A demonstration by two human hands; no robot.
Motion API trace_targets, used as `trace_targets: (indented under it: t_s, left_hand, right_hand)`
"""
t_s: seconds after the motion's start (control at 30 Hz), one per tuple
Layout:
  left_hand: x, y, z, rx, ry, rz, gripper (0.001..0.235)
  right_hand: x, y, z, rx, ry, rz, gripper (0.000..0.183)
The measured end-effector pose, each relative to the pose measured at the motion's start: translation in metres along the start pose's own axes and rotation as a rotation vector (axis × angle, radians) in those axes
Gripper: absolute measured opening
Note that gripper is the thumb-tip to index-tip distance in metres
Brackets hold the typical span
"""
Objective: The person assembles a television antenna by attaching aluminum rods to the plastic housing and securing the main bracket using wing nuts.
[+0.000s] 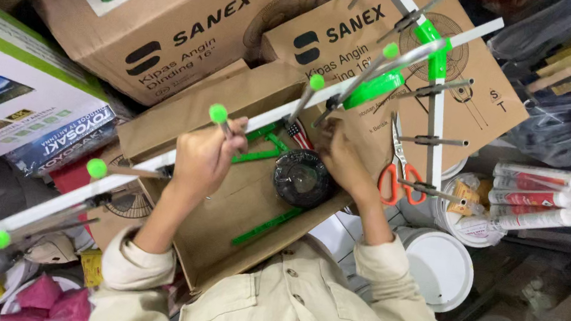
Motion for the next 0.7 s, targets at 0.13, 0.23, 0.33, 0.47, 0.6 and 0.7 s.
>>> trace_targets:
  t_s: [0.13, 0.23, 0.33, 0.47, 0.6, 0.7]
  left_hand:
    - [0.009, 0.020, -0.013, -0.005, -0.053, -0.094, 0.024]
    - [0.010, 0.032, -0.022, -0.025, -0.109, -0.079, 0.028]
    - [0.010, 0.043, -0.026, -0.011, -0.176, -0.063, 0.030]
    - [0.010, 0.043, -0.024, 0.011, -0.102, -0.156, 0.030]
    - [0.001, 0.033, -0.024, -0.005, -0.065, -0.190, 0.030]
    - [-0.011, 0.029, -0.027, -0.023, -0.070, -0.136, 0.030]
  right_hand:
    - [0.023, 0.009, 0.009, -0.037, -0.220, -0.169, 0.040]
    - [0.031, 0.019, 0.006, -0.007, -0.207, -0.187, 0.025]
    - [0.033, 0.027, 0.005, 0.026, -0.233, -0.169, 0.019]
    - [0.041, 0.022, -0.002, -0.005, -0.278, -0.283, 0.021]
    - [0.020, 0.010, 0.003, 0.200, -0.481, -0.314, 0.022]
    - [0.021, 0.010, 0.001, 0.206, -0.521, -0.418, 0.025]
Point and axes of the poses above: each hand's wrist, its own y-axis towards the middle knuckle, its own z-axis out of the palm, x = y × z, the point moved 10 cm from there along y, towards the middle knuckle, and after that the axes turned 3 degrees about -z, right-handed, at the moved point
